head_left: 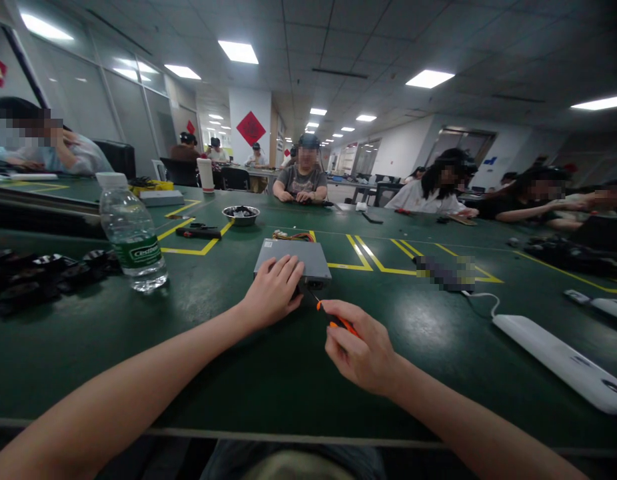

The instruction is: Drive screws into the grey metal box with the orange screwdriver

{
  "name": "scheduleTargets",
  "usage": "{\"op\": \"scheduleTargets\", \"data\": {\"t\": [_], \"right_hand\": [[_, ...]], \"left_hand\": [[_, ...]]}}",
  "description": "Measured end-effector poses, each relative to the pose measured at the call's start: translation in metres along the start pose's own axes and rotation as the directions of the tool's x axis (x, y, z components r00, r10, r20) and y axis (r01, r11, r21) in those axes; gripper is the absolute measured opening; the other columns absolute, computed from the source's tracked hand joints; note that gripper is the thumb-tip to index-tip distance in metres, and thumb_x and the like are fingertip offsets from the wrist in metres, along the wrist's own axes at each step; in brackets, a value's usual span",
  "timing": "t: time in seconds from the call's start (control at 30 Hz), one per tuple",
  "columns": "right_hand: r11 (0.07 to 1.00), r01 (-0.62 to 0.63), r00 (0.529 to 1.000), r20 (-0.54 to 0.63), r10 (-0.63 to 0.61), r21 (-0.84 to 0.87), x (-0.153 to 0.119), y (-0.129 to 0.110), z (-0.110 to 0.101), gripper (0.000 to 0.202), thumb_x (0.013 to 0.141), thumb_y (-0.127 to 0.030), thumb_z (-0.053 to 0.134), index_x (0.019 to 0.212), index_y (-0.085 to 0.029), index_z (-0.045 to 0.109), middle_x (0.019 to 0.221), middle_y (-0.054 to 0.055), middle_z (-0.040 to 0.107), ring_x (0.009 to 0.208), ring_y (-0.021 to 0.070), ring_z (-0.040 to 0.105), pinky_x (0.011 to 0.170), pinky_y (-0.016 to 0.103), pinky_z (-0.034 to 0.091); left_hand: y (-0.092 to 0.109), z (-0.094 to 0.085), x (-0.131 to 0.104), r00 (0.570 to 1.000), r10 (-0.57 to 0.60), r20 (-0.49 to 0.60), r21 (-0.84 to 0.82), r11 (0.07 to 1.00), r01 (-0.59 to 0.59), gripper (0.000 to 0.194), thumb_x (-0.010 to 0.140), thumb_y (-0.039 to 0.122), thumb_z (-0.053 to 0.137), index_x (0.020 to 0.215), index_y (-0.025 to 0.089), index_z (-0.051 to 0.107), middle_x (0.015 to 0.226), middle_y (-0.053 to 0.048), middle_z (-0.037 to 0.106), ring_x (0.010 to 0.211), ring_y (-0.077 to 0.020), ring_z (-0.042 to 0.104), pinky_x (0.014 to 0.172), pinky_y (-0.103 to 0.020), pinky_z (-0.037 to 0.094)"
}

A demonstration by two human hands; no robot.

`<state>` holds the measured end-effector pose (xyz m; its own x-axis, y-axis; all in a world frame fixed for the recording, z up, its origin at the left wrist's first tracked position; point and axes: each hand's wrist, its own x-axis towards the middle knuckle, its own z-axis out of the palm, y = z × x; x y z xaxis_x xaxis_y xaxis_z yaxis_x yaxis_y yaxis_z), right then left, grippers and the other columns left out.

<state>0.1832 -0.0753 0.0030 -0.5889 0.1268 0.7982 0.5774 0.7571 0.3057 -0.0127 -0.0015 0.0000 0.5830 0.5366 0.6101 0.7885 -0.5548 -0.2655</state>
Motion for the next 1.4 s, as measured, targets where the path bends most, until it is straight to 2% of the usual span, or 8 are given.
{"op": "scheduleTargets", "data": {"t": [0.23,0.43,0.53,0.7,1.07,1.17,1.27,1.4], "right_hand": [[0.996,0.089,0.996,0.008,-0.089,0.006,0.000,-0.001,-0.002,0.021,0.078,-0.005,0.052,0.095,-0.017,0.049,0.097,0.009,0.056,0.092,0.0186,0.055,0.075,0.033,0.054],[0.998,-0.065,0.998,-0.008,0.065,-0.003,0.000,0.000,-0.004,0.012,0.077,-0.012,0.055,0.085,-0.019,0.050,0.097,0.009,0.055,0.092,0.0188,0.056,0.072,0.032,0.054],[0.999,-0.048,0.999,-0.007,0.048,-0.001,-0.001,0.003,-0.004,0.014,0.076,-0.012,0.057,0.086,-0.020,0.050,0.090,0.007,0.057,0.084,0.0171,0.057,0.068,0.030,0.054],[0.994,-0.003,0.999,0.038,-0.001,0.106,-0.003,0.001,-0.002,0.018,0.075,-0.006,0.051,0.088,-0.019,0.048,0.095,0.008,0.058,0.092,0.0174,0.057,0.075,0.032,0.055],[0.988,0.063,0.992,0.102,-0.077,0.139,-0.002,-0.003,-0.002,0.015,0.076,-0.006,0.048,0.087,-0.016,0.047,0.094,0.010,0.059,0.100,0.0195,0.058,0.081,0.031,0.054],[0.999,0.025,0.999,0.039,-0.026,0.037,0.001,-0.005,-0.006,0.011,0.078,-0.016,0.053,0.086,-0.018,0.046,0.091,0.010,0.058,0.088,0.0198,0.059,0.070,0.033,0.054],[1.000,-0.005,0.999,0.044,0.005,0.013,0.002,-0.006,-0.010,0.010,0.082,-0.025,0.052,0.085,-0.018,0.046,0.085,0.008,0.058,0.072,0.0151,0.058,0.057,0.026,0.051],[0.994,-0.009,0.998,0.060,0.003,0.107,-0.001,-0.009,-0.007,0.011,0.080,-0.013,0.048,0.089,-0.017,0.045,0.087,0.008,0.062,0.072,0.0130,0.058,0.058,0.023,0.048]], "left_hand": [[0.000,0.004,0.000,1.000,-0.010,-0.026,-0.011,1.000,0.009,0.050,0.083,0.036,0.049,0.126,0.010,0.046,0.130,-0.017,0.049,0.120,-0.0299,0.044,0.096,-0.044,0.034],[0.001,0.002,0.000,1.000,-0.017,-0.024,-0.013,1.000,0.017,0.047,0.085,0.034,0.045,0.125,0.010,0.047,0.130,-0.017,0.050,0.120,-0.0293,0.045,0.096,-0.043,0.034],[0.001,0.001,0.000,1.000,-0.020,-0.010,-0.009,1.000,0.020,0.045,0.087,0.032,0.042,0.125,0.010,0.046,0.131,-0.017,0.049,0.121,-0.0289,0.044,0.096,-0.043,0.034],[0.001,0.001,0.001,1.000,-0.020,-0.006,-0.007,1.000,0.020,0.044,0.088,0.030,0.039,0.126,0.010,0.046,0.131,-0.017,0.049,0.121,-0.0286,0.044,0.095,-0.044,0.034],[0.002,0.001,0.001,1.000,-0.021,-0.002,-0.007,1.000,0.021,0.041,0.089,0.028,0.037,0.124,0.010,0.048,0.131,-0.017,0.049,0.120,-0.0283,0.046,0.094,-0.044,0.035],[0.002,0.001,0.002,1.000,-0.023,-0.004,0.001,1.000,0.023,0.040,0.090,0.028,0.037,0.124,0.010,0.048,0.131,-0.016,0.049,0.119,-0.0288,0.046,0.093,-0.045,0.036],[0.002,0.003,0.002,1.000,-0.024,-0.005,0.007,1.000,0.025,0.040,0.090,0.028,0.037,0.124,0.010,0.048,0.131,-0.016,0.050,0.119,-0.0289,0.046,0.093,-0.045,0.036],[0.002,0.003,0.003,1.000,-0.026,-0.007,0.001,1.000,0.026,0.039,0.090,0.027,0.037,0.124,0.011,0.048,0.130,-0.016,0.050,0.120,-0.0286,0.046,0.094,-0.044,0.035]]}}
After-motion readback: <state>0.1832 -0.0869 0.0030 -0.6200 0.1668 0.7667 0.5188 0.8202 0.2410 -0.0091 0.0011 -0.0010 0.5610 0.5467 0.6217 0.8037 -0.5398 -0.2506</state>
